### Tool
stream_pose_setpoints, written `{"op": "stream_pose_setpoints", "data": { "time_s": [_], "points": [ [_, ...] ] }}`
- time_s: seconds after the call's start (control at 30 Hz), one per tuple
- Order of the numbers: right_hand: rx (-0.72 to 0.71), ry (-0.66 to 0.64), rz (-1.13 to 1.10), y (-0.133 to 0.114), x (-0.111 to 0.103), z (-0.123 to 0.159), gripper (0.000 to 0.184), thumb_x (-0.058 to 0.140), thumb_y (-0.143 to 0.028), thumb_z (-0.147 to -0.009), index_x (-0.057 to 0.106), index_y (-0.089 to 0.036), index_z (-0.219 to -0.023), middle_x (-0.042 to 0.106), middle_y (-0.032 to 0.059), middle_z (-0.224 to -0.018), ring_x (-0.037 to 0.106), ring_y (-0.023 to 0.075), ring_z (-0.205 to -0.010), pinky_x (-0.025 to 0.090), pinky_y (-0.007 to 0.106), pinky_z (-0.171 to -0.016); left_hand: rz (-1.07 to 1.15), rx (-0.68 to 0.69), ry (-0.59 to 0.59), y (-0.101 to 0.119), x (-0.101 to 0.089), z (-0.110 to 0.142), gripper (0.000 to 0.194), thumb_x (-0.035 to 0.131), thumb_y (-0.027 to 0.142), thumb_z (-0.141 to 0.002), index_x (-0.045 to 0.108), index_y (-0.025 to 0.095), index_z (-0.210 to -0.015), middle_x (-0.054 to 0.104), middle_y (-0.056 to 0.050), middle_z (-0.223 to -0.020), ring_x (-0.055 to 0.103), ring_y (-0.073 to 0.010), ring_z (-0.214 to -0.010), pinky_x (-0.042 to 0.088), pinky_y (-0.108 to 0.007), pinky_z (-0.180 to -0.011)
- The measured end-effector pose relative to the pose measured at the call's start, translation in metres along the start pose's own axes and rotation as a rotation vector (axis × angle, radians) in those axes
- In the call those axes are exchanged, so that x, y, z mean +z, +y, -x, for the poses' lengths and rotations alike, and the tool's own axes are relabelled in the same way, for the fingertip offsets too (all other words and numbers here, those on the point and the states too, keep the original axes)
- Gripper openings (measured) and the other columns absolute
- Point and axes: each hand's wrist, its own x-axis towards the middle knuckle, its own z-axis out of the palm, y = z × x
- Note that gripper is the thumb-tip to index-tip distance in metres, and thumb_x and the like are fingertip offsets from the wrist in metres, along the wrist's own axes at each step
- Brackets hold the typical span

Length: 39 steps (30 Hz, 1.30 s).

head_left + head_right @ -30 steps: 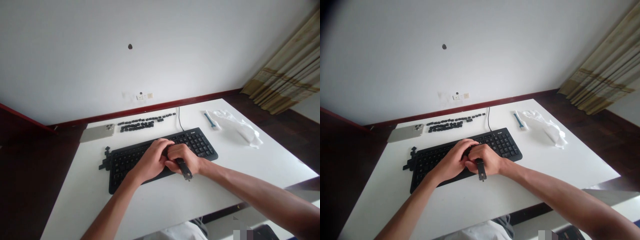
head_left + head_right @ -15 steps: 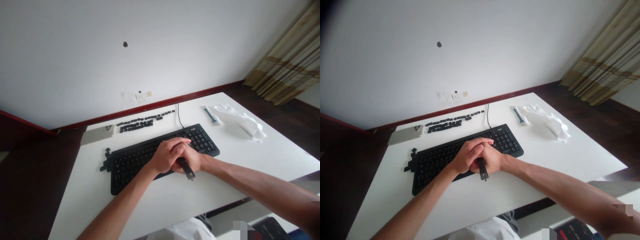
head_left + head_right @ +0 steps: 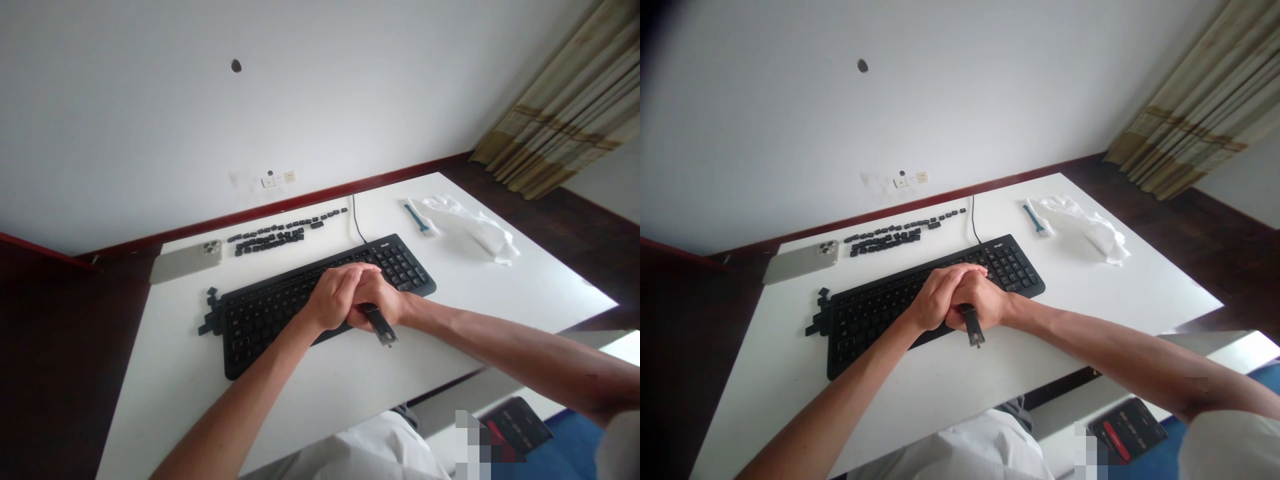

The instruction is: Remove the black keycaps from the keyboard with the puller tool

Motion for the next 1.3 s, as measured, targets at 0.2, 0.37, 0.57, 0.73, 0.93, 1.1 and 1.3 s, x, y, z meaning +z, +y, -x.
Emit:
{"op": "stream_pose_setpoints", "data": {
  "time_s": [0.2, 0.37, 0.57, 0.73, 0.93, 1.1, 1.3],
  "points": [
    [-0.014, -0.015, -0.031, 0.0031, -0.0014, 0.0046, 0.022, 0.056, -0.021, -0.080, 0.053, -0.023, -0.059, 0.061, 0.0011, -0.057, 0.055, 0.0148, -0.055, 0.047, 0.029, -0.059, 0.001, -0.006, 0.007, -0.0024, 0.0007, -0.0004, 0.050, 0.030, 0.033, -0.107, 0.075, 0.016, -0.119, 0.075, -0.007, -0.127, 0.066, -0.0241, -0.123, 0.048, -0.039, -0.115],
    [-0.051, 0.024, -0.028, -0.0004, -0.0027, 0.0002, 0.017, 0.055, -0.016, -0.077, 0.053, -0.023, -0.062, 0.060, -0.0010, -0.054, 0.052, 0.0138, -0.050, 0.043, 0.028, -0.054, 0.004, -0.001, -0.004, -0.0025, 0.0003, -0.0010, 0.049, 0.030, 0.032, -0.107, 0.075, 0.016, -0.118, 0.076, -0.007, -0.124, 0.066, -0.0240, -0.124, 0.047, -0.039, -0.115],
    [-0.075, 0.034, -0.043, -0.0023, -0.0039, -0.0015, 0.017, 0.055, -0.015, -0.078, 0.052, -0.024, -0.063, 0.059, -0.0011, -0.053, 0.051, 0.0137, -0.048, 0.041, 0.028, -0.051, -0.008, -0.012, 0.011, -0.0006, 0.0009, -0.0001, 0.050, 0.030, 0.032, -0.107, 0.075, 0.015, -0.115, 0.076, -0.008, -0.122, 0.067, -0.0248, -0.122, 0.048, -0.039, -0.114],
    [-0.084, 0.001, -0.021, -0.0003, -0.0031, 0.0002, 0.026, 0.055, -0.022, -0.088, 0.053, -0.023, -0.062, 0.060, 0.0002, -0.054, 0.054, 0.0137, -0.050, 0.044, 0.027, -0.053, -0.026, -0.004, 0.007, 0.0006, 0.0012, 0.0001, 0.048, 0.030, 0.033, -0.106, 0.075, 0.015, -0.114, 0.076, -0.009, -0.119, 0.067, -0.0254, -0.121, 0.048, -0.039, -0.112],
    [-0.133, 0.077, -0.048, -0.0022, -0.0019, -0.0033, 0.026, 0.056, -0.020, -0.087, 0.055, -0.021, -0.062, 0.059, -0.0006, -0.053, 0.051, 0.0127, -0.049, 0.041, 0.027, -0.050, -0.023, -0.003, 0.000, 0.0021, 0.0011, -0.0003, 0.048, 0.031, 0.032, -0.105, 0.074, 0.015, -0.112, 0.076, -0.009, -0.117, 0.067, -0.0257, -0.118, 0.049, -0.038, -0.109],
    [-0.124, 0.080, -0.037, -0.0047, -0.0028, -0.0050, 0.027, 0.055, -0.020, -0.088, 0.054, -0.021, -0.060, 0.058, -0.0011, -0.052, 0.050, 0.0119, -0.048, 0.041, 0.026, -0.049, -0.026, 0.001, 0.005, 0.0019, 0.0014, -0.0003, 0.046, 0.031, 0.031, -0.105, 0.074, 0.016, -0.112, 0.076, -0.008, -0.118, 0.067, -0.0248, -0.118, 0.049, -0.037, -0.109],
    [-0.131, 0.093, -0.044, -0.0040, -0.0022, -0.0035, 0.029, 0.053, -0.019, -0.090, 0.053, -0.022, -0.061, 0.057, -0.0015, -0.052, 0.050, 0.0116, -0.048, 0.041, 0.026, -0.049, -0.046, -0.001, 0.000, 0.0017, 0.0013, 0.0000, 0.045, 0.031, 0.030, -0.106, 0.073, 0.016, -0.114, 0.076, -0.008, -0.118, 0.069, -0.0237, -0.113, 0.051, -0.036, -0.105]
  ]
}}
